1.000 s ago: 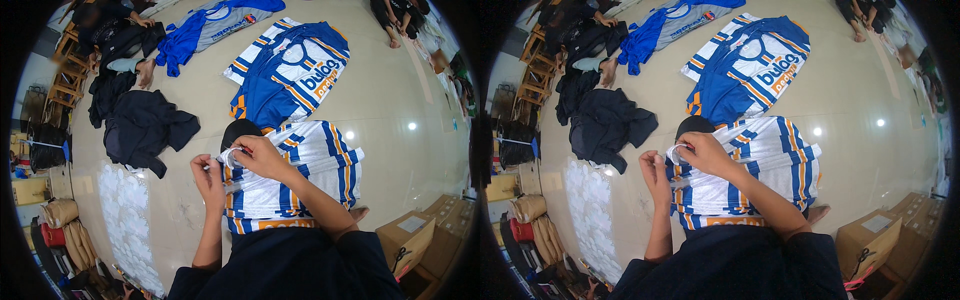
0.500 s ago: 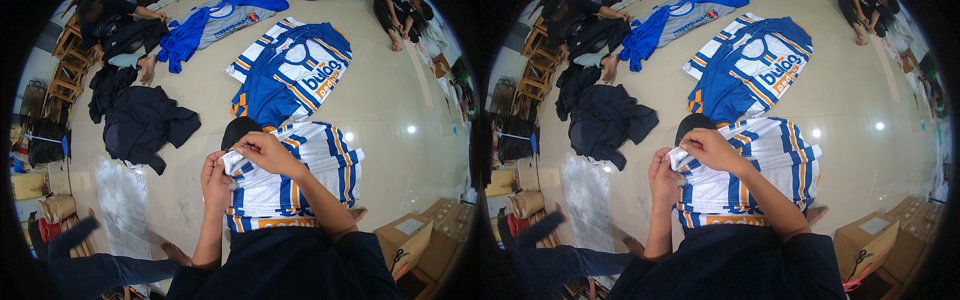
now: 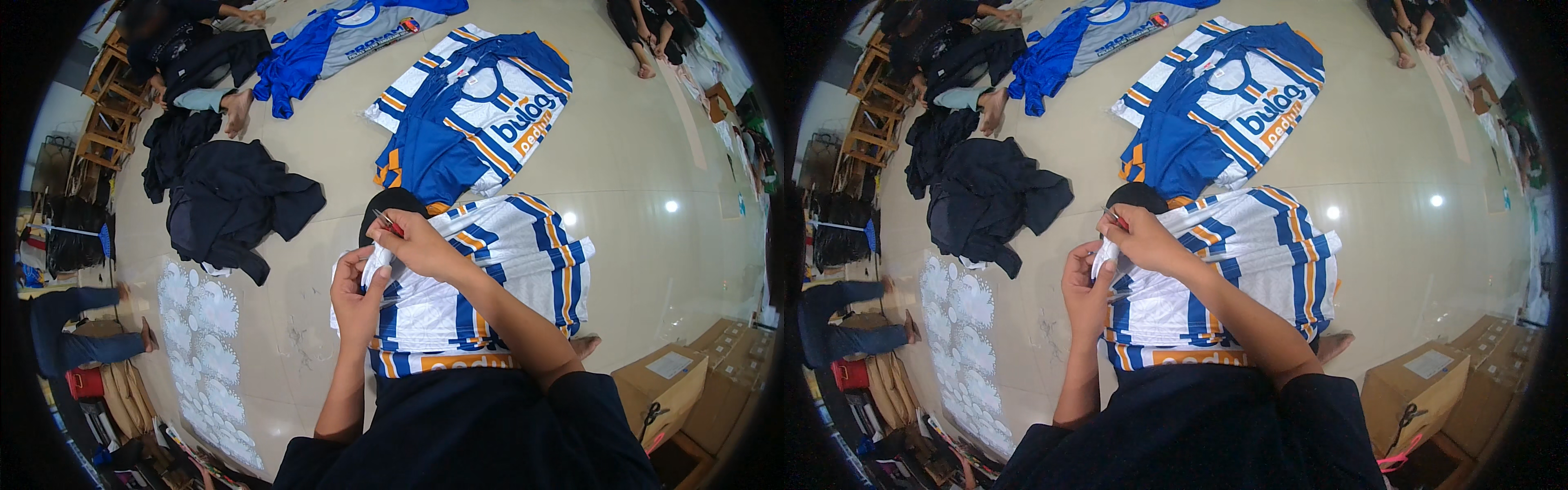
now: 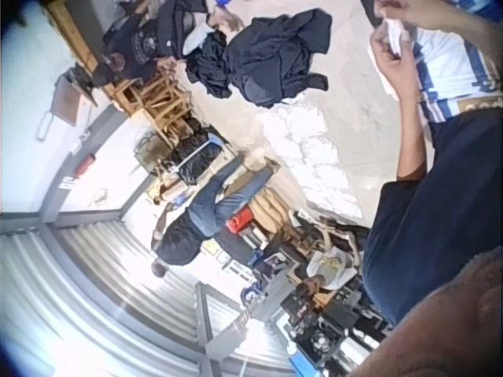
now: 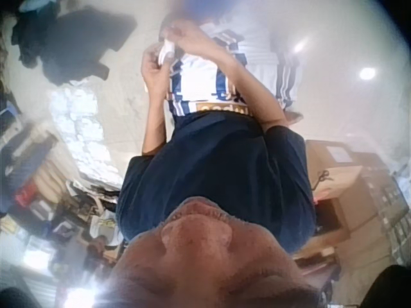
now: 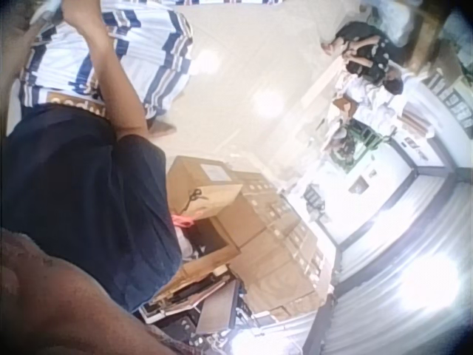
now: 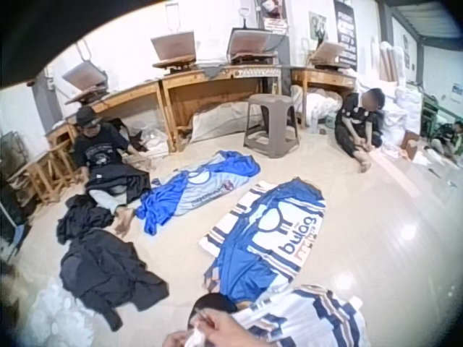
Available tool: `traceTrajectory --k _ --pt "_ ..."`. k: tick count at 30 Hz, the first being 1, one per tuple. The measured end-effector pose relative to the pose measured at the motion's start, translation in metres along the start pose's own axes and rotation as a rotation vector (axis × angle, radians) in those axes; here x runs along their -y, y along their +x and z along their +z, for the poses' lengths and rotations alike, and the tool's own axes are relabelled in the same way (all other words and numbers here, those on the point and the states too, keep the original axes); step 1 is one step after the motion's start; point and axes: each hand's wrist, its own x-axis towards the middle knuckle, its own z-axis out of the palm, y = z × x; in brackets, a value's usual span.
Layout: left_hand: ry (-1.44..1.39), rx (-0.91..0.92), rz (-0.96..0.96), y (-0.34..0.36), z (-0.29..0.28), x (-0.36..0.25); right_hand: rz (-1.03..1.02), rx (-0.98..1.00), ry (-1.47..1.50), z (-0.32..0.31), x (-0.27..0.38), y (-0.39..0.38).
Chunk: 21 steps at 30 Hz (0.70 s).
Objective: The person sits on the floor and uses scissors to cut the hem of a blue and white striped jersey. They repeatedly trim the bottom edge of the garment, occasionally adjusting the fabric with their hands.
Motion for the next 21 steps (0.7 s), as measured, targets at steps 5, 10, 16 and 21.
traceTrajectory --k 5,10,16,21 --pt "0.073 -0.106 0.055 0.002 0.001 0.013 -0.095 -0.029 -0.051 0.000 0.009 -0.006" --pt "-0.036 -0.087 -0.063 0.000 -0.010 0.022 -0.132 -0.026 -0.068 -0.002 0.008 -0.006" --pt "-0.091 -0.117 -0.071 0.001 -0.017 0.034 -0.124 -0.009 -0.080 0.001 0.010 -0.006" --pt "-0.021 -0.150 -0.039 0.003 -0.015 0.033 -0.160 -0.044 -0.117 0.002 0.005 -0.006"
